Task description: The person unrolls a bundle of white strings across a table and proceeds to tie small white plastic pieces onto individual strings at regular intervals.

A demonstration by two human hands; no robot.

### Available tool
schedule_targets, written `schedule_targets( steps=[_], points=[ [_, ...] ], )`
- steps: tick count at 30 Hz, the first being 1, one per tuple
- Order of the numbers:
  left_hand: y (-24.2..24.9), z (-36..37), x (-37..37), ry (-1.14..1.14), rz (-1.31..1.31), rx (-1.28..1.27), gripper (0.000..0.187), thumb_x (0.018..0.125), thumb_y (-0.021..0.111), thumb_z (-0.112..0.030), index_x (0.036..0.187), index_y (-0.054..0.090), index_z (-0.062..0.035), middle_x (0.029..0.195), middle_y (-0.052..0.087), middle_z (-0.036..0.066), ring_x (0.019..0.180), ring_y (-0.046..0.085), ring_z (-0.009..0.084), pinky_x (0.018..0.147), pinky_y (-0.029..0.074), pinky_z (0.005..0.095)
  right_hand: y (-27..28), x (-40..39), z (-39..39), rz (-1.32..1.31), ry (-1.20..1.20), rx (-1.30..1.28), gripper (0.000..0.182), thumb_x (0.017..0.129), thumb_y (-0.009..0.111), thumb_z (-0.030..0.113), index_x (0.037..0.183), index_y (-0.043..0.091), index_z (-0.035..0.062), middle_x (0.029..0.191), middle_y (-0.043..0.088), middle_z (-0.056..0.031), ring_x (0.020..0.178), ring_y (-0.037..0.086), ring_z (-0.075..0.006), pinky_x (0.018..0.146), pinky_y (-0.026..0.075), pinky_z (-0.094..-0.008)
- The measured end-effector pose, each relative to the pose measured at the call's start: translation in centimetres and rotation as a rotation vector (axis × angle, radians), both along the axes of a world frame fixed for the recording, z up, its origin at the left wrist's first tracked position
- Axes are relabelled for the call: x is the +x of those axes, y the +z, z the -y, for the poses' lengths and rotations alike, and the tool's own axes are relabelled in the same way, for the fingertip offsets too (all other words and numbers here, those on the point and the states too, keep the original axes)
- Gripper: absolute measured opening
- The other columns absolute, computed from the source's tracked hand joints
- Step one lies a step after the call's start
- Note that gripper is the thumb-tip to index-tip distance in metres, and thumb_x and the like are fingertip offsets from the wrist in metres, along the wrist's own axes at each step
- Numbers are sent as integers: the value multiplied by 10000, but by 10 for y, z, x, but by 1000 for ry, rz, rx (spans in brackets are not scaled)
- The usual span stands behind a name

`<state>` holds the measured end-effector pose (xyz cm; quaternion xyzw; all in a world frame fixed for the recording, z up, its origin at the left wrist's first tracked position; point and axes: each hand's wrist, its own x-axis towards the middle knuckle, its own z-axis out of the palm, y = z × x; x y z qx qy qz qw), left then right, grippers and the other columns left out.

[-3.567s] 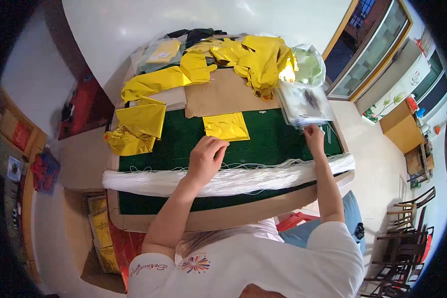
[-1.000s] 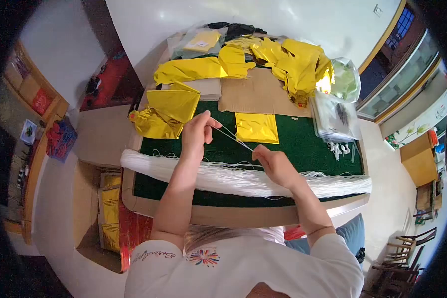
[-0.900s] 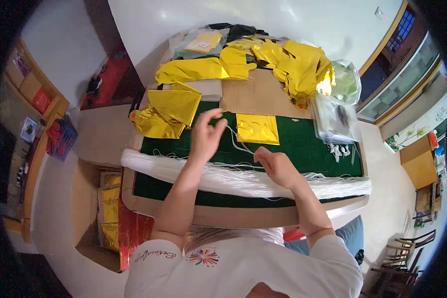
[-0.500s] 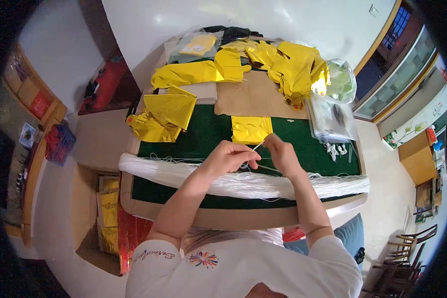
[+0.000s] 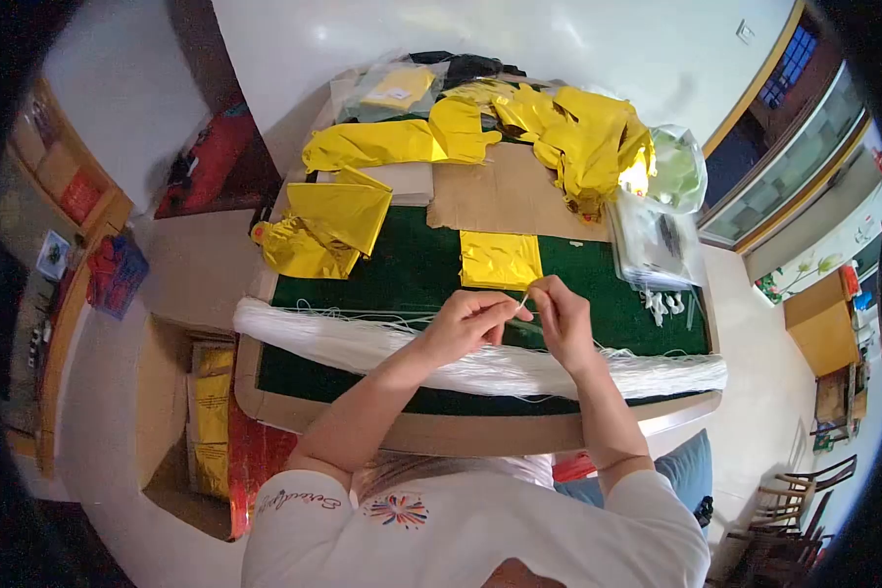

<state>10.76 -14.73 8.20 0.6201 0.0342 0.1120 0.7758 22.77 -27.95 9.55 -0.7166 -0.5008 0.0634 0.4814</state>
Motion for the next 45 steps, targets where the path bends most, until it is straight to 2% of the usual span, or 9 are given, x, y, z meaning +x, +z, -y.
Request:
schedule_targets(
  steps=[3, 8, 15, 22, 27, 33, 38, 40, 45],
  points=[
    [-1, -12, -5, -135, -9, 95, 255, 939, 457, -215, 934, 632, -29, 527, 519, -8, 400, 362, 17, 369, 260, 175, -10, -7, -7, 19, 41, 7, 68, 887, 509, 56, 862, 537, -1, 718, 560, -148, 593, 547, -258, 566, 439, -285],
    [5, -34, -6, 149, 192, -87, 269, 959, 396, -232, 871, 566, -43, 1235, 508, 213, 397, 362, 16, 356, 285, 164, -30, -27, -14, 146, 289, -48, 107, 840, 525, 39, 946, 517, 39, 799, 575, -158, 720, 586, -335, 615, 474, -384],
    [-5, -20, -1, 68, -5, 97, 254, 941, 454, -197, 952, 647, -33, 566, 576, -3, 417, 403, 20, 396, 276, 169, 10, -19, 6, 274, 214, 179, 107, 786, 552, -15, 890, 559, 9, 859, 609, -148, 754, 624, -296, 657, 504, -327],
    [6, -15, -10, -186, 2, -58, 265, 935, 467, -218, 896, 649, -30, 618, 599, 24, 416, 396, 16, 377, 284, 180, -17, -6, -12, 198, 83, -118, 141, 817, 537, 8, 953, 554, 41, 813, 596, -161, 711, 609, -318, 603, 484, -349],
    [-26, -22, 11, 358, 293, 234, 234, 923, 502, -191, 943, 635, 2, 697, 635, 36, 527, 531, 37, 455, 393, 187, -11, -36, -6, 263, 301, -81, 188, 794, 480, -53, 947, 551, 29, 829, 613, -154, 726, 618, -309, 620, 486, -375],
    [13, -14, -10, -184, -53, 44, 265, 931, 468, -225, 939, 644, -27, 580, 602, 15, 405, 375, 17, 385, 269, 179, -8, -16, -9, 204, 14, 133, 164, 776, 532, -68, 910, 538, 26, 713, 564, -145, 605, 574, -299, 556, 464, -318],
    [1, -24, -3, 100, -11, -88, 262, 939, 450, -207, 932, 644, -29, 701, 632, 37, 407, 367, 14, 383, 281, 183, -20, -39, -12, 241, 244, -101, 64, 804, 553, 17, 855, 516, 28, 720, 576, -149, 642, 589, -334, 563, 471, -377],
    [-13, -23, 5, 242, 139, 315, 287, 934, 478, -237, 933, 655, -12, 665, 614, 9, 420, 401, 24, 404, 302, 182, -6, -35, -10, 259, 200, 119, 66, 817, 553, 11, 880, 536, 25, 734, 583, -154, 637, 592, -313, 561, 472, -357],
    [10, -18, -9, -103, -43, -23, 256, 930, 485, -218, 949, 655, -27, 511, 515, -16, 422, 404, 18, 396, 303, 183, -14, -10, -11, 230, 2, -18, 132, 772, 553, -23, 891, 537, 32, 718, 567, -147, 622, 577, -305, 548, 461, -340]
  ],
)
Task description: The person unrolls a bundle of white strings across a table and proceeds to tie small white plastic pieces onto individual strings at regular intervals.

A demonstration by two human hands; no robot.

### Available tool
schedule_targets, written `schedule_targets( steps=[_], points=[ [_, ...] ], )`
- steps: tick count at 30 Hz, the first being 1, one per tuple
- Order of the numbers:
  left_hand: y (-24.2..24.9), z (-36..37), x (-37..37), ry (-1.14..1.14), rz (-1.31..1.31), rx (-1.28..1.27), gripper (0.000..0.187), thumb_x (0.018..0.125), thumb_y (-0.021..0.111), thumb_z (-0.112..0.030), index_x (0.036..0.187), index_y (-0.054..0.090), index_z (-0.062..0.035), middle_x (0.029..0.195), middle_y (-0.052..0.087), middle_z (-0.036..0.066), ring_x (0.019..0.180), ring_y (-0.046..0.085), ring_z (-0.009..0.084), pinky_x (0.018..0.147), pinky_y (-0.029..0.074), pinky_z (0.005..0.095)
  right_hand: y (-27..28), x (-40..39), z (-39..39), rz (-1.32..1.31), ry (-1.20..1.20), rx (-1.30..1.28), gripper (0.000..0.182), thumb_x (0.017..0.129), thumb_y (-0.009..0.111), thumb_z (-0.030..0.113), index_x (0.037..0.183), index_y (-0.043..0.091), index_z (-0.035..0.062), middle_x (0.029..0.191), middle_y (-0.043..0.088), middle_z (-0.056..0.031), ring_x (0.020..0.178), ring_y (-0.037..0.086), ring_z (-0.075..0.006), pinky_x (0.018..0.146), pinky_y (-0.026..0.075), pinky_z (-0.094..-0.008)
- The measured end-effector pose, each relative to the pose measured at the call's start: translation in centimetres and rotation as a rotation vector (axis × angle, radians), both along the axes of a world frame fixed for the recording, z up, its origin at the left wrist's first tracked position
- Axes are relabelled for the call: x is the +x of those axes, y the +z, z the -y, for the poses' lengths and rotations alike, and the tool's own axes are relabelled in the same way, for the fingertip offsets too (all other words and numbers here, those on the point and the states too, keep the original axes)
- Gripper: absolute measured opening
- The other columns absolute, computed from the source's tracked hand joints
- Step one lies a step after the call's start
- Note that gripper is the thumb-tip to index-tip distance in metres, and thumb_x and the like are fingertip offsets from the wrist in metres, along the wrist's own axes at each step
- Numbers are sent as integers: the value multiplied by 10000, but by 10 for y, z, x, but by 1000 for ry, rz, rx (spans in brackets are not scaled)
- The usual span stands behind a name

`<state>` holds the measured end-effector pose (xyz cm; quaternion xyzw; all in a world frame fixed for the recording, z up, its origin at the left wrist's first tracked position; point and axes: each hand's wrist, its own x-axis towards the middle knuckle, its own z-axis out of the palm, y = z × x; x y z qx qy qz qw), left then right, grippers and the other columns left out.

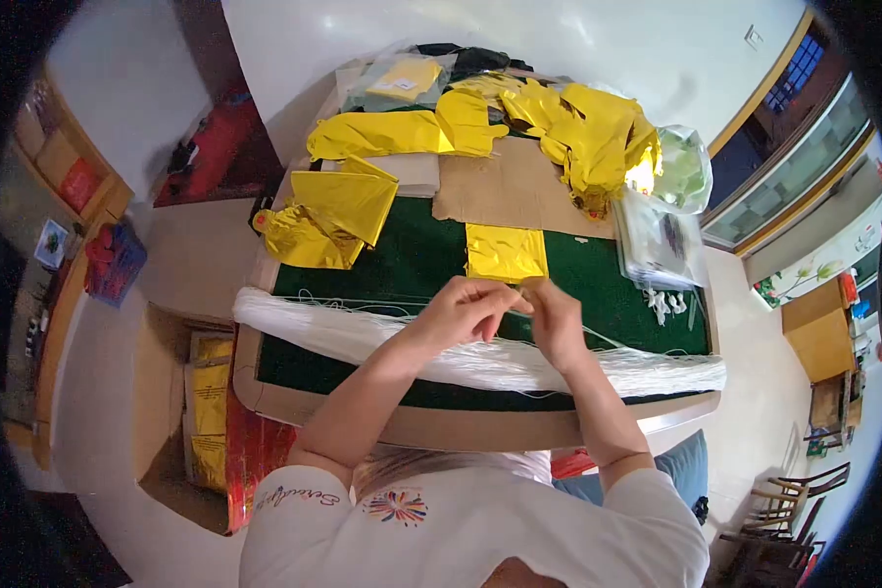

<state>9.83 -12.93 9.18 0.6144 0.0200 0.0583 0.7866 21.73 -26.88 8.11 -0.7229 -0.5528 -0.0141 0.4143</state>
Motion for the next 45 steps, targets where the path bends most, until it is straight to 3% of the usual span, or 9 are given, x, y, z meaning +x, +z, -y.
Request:
schedule_targets(
  steps=[6, 10, 16, 20, 24, 31, 36, 40, 45],
  points=[
    [-9, -3, 11, 355, 59, 242, 294, 949, 442, -208, 1042, 628, 0, 597, 572, -10, 435, 330, -10, 385, 259, 175, 5, -19, 3, 23, 287, -31, 95, 787, 547, -10, 867, 541, 40, 735, 575, -143, 660, 600, -310, 578, 481, -353],
    [4, 4, 1, -111, -50, 156, 337, 949, 437, -287, 1089, 626, -45, 527, 520, -19, 402, 333, 13, 380, 259, 181, 12, 4, 8, -139, -91, 62, 130, 799, 554, -24, 917, 561, 28, 750, 594, -143, 625, 588, -244, 576, 475, -312],
    [-1, -6, 3, 217, 6, 126, 387, 971, 363, -286, 1245, 496, -47, 690, 652, 70, 384, 344, 12, 368, 278, 174, -7, -5, 4, 28, 220, -76, 157, 781, 568, 2, 934, 568, 32, 752, 597, -142, 664, 605, -309, 586, 479, -358],
    [-3, -14, -1, -260, -36, 129, 388, 969, 370, -264, 1265, 465, -32, 860, 650, 87, 411, 372, 22, 379, 293, 172, 14, 3, 10, -146, -7, 54, 85, 819, 556, 14, 903, 567, 21, 722, 589, -153, 634, 598, -269, 586, 476, -341],
    [-4, -11, 1, -1, 120, 20, 400, 968, 350, -204, 1343, 375, -68, 988, 650, 85, 422, 405, 31, 377, 320, 175, 0, 3, 2, 43, 200, -179, 142, 795, 570, 10, 934, 554, 30, 757, 598, -137, 678, 605, -301, 614, 482, -328],
    [-4, 0, 5, 45, -93, 259, 267, 910, 493, -136, 1148, 594, -69, 777, 683, 36, 399, 377, -6, 366, 312, 167, 16, 4, 9, -211, 20, 65, 90, 889, 488, 24, 899, 569, -14, 769, 596, -108, 633, 543, -148, 591, 436, -250],
    [3, -3, 0, -31, -16, 78, 305, 889, 522, -141, 1172, 568, -38, 756, 675, 64, 405, 339, -1, 398, 303, 155, -21, 9, -2, -299, 81, -404, 120, 825, 528, 0, 938, 566, 8, 844, 604, -154, 705, 594, -277, 648, 467, -306],
    [1, -7, 4, 116, 2, 76, 317, 908, 514, -196, 1179, 560, -38, 741, 645, 32, 419, 357, 8, 419, 321, 153, 1, -6, 4, -97, 367, -243, 138, 781, 536, -10, 915, 569, 0, 844, 606, -161, 813, 626, -294, 700, 488, -336],
    [-7, -5, 2, -164, 31, 66, 362, 948, 440, -304, 1169, 566, -47, 726, 625, 32, 410, 366, 18, 417, 337, 166, 9, 6, 5, -190, 51, 23, 81, 860, 485, -13, 875, 562, 7, 778, 611, -109, 690, 597, -186, 620, 450, -272]
  ],
)
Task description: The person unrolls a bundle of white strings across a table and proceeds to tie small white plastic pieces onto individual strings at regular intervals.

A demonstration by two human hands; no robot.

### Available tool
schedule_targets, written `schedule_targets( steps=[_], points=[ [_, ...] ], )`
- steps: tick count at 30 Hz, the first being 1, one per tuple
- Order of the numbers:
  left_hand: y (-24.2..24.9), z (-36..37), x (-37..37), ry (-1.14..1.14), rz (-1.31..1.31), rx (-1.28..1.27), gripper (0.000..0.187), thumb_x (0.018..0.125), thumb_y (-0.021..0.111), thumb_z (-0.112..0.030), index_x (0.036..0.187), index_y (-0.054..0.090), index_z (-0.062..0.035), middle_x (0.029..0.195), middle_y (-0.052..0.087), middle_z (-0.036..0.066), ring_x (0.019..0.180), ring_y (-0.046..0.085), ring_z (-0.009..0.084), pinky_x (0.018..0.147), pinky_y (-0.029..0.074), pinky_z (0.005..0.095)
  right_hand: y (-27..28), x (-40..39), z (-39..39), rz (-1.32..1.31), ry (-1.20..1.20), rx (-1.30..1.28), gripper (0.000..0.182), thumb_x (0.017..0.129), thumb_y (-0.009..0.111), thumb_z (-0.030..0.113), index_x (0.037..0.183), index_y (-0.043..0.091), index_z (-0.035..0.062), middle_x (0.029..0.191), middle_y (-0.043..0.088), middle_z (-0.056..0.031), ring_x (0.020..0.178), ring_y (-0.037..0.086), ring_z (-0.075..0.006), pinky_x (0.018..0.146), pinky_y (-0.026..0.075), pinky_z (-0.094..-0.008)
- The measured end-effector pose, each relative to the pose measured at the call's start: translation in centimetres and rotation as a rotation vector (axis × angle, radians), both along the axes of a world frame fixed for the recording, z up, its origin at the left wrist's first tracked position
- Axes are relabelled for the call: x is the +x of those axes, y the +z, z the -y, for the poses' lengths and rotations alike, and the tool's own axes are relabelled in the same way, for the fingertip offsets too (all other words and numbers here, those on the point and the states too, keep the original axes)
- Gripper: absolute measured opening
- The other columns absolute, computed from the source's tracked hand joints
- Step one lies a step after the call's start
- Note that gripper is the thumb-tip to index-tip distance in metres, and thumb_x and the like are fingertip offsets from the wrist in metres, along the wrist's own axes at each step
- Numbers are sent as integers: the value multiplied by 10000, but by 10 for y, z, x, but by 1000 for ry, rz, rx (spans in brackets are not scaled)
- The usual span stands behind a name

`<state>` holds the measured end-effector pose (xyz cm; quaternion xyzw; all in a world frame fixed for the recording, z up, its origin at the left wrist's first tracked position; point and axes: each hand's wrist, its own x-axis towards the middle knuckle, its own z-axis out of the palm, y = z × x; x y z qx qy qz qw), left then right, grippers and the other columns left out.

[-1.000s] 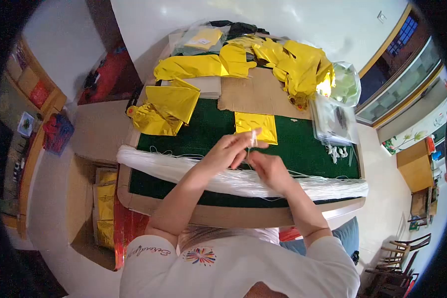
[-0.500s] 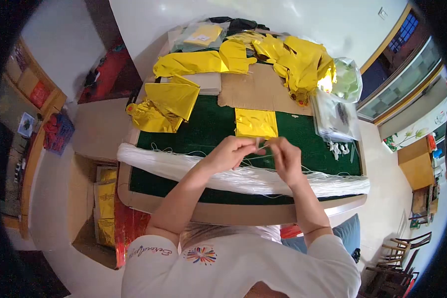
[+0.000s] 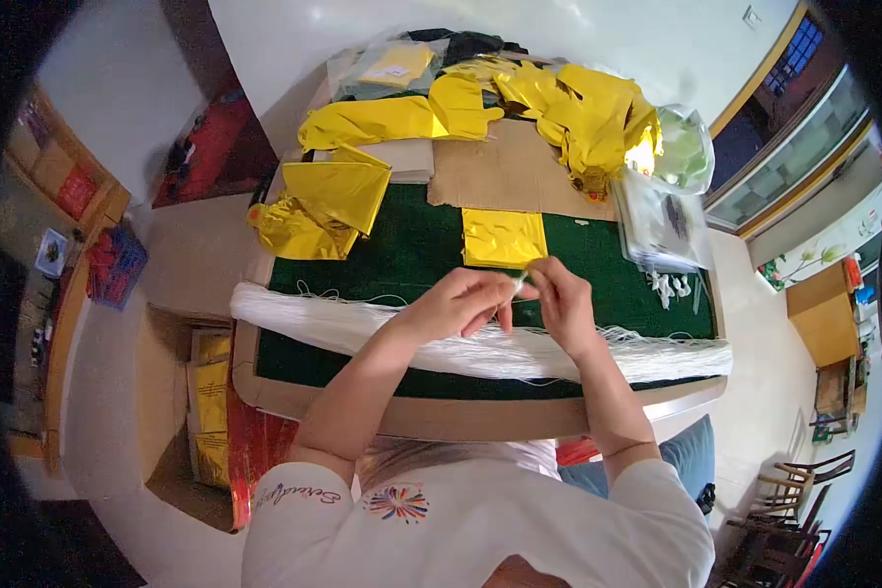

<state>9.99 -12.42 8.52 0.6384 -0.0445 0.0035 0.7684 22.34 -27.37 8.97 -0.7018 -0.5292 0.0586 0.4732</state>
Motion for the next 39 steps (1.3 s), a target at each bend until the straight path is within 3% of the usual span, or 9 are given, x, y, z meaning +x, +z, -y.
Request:
schedule_targets(
  steps=[4, 7, 9, 13, 16, 22, 25, 33, 39],
  points=[
    [-1, 3, 4, 283, 152, -107, 370, 960, 410, -287, 1215, 528, -47, 828, 642, 67, 424, 387, 30, 421, 352, 178, -4, -3, 0, 118, 267, -266, 90, 824, 549, 63, 907, 564, 29, 859, 606, -164, 767, 586, -364, 630, 481, -354],
    [-8, -2, 8, 257, 10, 436, 357, 960, 403, -271, 1190, 543, -37, 910, 652, 96, 432, 392, 24, 438, 362, 166, -4, -2, 2, 87, 199, 43, 83, 834, 543, 42, 910, 574, 28, 842, 606, -156, 732, 617, -303, 634, 482, -329],
    [1, -1, 1, -34, 2, 157, 355, 967, 389, -241, 1206, 527, -18, 626, 570, 14, 421, 361, 23, 402, 323, 176, 1, 4, 4, -39, 33, -6, 81, 844, 513, 13, 904, 568, 20, 817, 606, -161, 732, 629, -271, 631, 481, -307],
    [1, 2, 4, 343, 109, -71, 343, 963, 389, -239, 1205, 530, -40, 623, 573, 6, 417, 331, 20, 398, 302, 172, -8, 7, 2, 63, 260, -183, 82, 860, 472, -30, 885, 550, -23, 744, 574, -85, 631, 517, -131, 598, 430, -240],
    [-1, -6, 5, 158, -45, 293, 340, 963, 376, -227, 1189, 525, -20, 550, 484, -27, 418, 328, 20, 392, 278, 176, 3, -2, 5, -30, 150, -18, 98, 834, 525, 0, 922, 556, 28, 776, 590, -140, 683, 609, -239, 628, 471, -310],
    [9, 2, 1, 193, 125, -163, 306, 923, 473, -171, 1175, 525, -5, 563, 483, -25, 443, 373, 21, 412, 303, 170, -10, -2, -1, 54, 132, -52, 76, 879, 519, 43, 902, 585, 13, 673, 549, -94, 551, 471, -112, 516, 402, -245],
    [-20, 6, 12, 557, 344, 644, 179, 865, 552, -70, 1031, 612, -37, 623, 543, -14, 465, 425, 43, 451, 364, 192, -4, -2, 2, -33, 63, -108, 69, 887, 510, 41, 903, 565, 1, 649, 535, -103, 560, 474, -108, 519, 402, -236],
    [-1, 8, 7, 278, 15, -210, 275, 937, 424, -150, 1100, 565, 21, 566, 479, -28, 431, 376, 35, 401, 314, 184, -2, -10, -1, 4, 73, -97, 63, 842, 534, 12, 904, 522, 9, 740, 557, -186, 654, 574, -349, 571, 460, -330],
    [-29, 10, 17, 616, 262, 570, 229, 882, 533, -73, 1101, 586, -31, 774, 644, 31, 492, 483, 52, 452, 387, 200, -14, -2, -5, 19, 62, -18, 92, 867, 522, 30, 948, 562, 13, 640, 504, -118, 535, 469, -168, 522, 401, -260]
  ],
)
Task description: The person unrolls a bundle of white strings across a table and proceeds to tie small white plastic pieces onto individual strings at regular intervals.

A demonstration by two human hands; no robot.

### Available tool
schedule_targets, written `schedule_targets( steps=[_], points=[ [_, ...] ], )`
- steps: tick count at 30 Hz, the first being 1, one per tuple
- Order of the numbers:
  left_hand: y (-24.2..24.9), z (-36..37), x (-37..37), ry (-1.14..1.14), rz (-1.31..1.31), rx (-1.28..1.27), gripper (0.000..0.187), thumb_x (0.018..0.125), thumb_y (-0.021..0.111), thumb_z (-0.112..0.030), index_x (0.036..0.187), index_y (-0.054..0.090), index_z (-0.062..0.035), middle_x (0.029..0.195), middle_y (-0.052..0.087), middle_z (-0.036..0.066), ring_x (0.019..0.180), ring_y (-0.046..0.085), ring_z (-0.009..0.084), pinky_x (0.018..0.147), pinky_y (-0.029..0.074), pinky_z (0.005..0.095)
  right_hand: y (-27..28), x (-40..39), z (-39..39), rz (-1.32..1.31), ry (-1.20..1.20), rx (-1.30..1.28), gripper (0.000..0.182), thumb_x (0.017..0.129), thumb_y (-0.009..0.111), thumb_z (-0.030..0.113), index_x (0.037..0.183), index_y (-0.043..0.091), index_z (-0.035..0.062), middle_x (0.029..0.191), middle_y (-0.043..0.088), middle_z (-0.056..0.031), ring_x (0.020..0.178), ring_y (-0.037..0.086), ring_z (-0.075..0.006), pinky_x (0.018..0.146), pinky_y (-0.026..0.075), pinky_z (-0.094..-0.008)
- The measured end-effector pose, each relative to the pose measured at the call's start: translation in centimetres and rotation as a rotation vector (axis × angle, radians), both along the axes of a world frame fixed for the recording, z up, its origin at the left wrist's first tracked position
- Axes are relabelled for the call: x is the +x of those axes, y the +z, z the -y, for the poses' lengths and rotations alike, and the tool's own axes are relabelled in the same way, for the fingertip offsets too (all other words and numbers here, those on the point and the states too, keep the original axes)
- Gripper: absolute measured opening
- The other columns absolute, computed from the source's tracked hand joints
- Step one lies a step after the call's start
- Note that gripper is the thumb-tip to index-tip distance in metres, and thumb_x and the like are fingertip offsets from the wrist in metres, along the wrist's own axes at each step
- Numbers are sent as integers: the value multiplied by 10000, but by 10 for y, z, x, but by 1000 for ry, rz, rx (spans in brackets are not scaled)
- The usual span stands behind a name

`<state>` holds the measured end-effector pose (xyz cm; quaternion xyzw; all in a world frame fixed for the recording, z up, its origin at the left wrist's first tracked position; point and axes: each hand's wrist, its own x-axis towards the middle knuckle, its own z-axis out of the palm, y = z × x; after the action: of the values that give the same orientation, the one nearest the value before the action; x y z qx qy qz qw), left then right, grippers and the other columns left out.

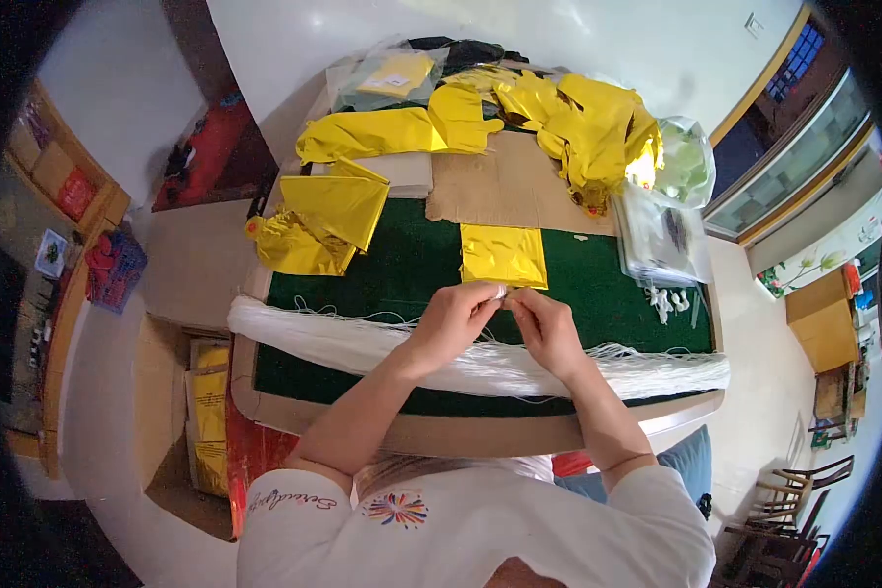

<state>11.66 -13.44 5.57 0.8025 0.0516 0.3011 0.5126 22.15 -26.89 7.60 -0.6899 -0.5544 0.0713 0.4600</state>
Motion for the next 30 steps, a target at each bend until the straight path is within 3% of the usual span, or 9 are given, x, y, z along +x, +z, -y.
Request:
schedule_targets(
  steps=[2, 6, 9, 14, 16, 20, 25, 28, 30],
  points=[
    [-8, -3, 0, 23, -21, 208, 178, 887, 528, -92, 1020, 594, 7, 753, 639, 42, 534, 535, 68, 471, 418, 210, 4, 2, 1, -2, -35, -115, 134, 833, 561, 20, 966, 548, 15, 691, 562, -149, 575, 566, -259, 535, 445, -295],
    [13, -1, -6, -40, -288, -85, 155, 891, 520, -97, 965, 599, 14, 732, 628, 48, 557, 553, 76, 488, 430, 215, 6, 3, -1, -133, -155, -80, 143, 821, 571, 1, 961, 550, 14, 694, 565, -96, 573, 554, -186, 533, 435, -269],
    [14, -1, -6, -97, -278, -230, 154, 899, 506, -105, 933, 585, 23, 693, 607, 43, 558, 538, 69, 500, 436, 218, 0, 8, -4, -93, 66, 35, 262, 787, 635, -7, 1033, 549, 21, 770, 577, -77, 633, 558, -136, 577, 449, -258],
    [11, -4, -7, -209, -304, -189, 146, 902, 502, -112, 897, 547, 27, 661, 551, 18, 549, 501, 58, 490, 421, 214, 3, 4, -2, -193, 76, -15, 263, 776, 648, -6, 1023, 563, 29, 813, 585, -79, 705, 589, -163, 620, 468, -265],
    [6, -4, -6, -209, -284, -198, 148, 900, 507, -115, 898, 551, 26, 672, 556, 17, 551, 503, 58, 490, 418, 210, 1, 4, -1, -47, 98, 13, 221, 765, 650, -15, 970, 577, 26, 806, 590, -79, 703, 587, -177, 618, 470, -269],
    [7, -4, -5, -245, -239, -319, 157, 896, 523, -133, 908, 566, 17, 696, 576, 19, 546, 508, 52, 483, 419, 200, 6, 6, 1, -24, 66, -28, 186, 753, 654, -23, 919, 583, 24, 806, 593, -83, 697, 584, -199, 622, 471, -272],
    [21, -24, -6, 33, -207, -597, 257, 919, 500, -247, 999, 576, -15, 872, 641, 75, 545, 536, 61, 471, 418, 181, 6, 11, 4, 30, 67, 14, 170, 743, 656, -33, 886, 579, 15, 806, 590, -97, 703, 591, -219, 616, 475, -284],
    [13, -19, -7, -332, -419, -1080, 415, 934, 422, -368, 1065, 557, 1, 817, 610, 64, 564, 541, 97, 497, 423, 199, 10, 7, 2, 104, 165, 67, 175, 739, 663, -29, 885, 574, 7, 800, 593, -101, 698, 597, -218, 609, 480, -282],
    [6, -18, -6, -465, -378, -1120, 345, 915, 493, -297, 1047, 579, 10, 773, 593, 49, 558, 542, 112, 503, 424, 211, 8, 8, 1, 56, 125, 59, 154, 756, 655, -20, 881, 570, 3, 791, 597, -88, 686, 591, -191, 605, 477, -268]
  ],
)
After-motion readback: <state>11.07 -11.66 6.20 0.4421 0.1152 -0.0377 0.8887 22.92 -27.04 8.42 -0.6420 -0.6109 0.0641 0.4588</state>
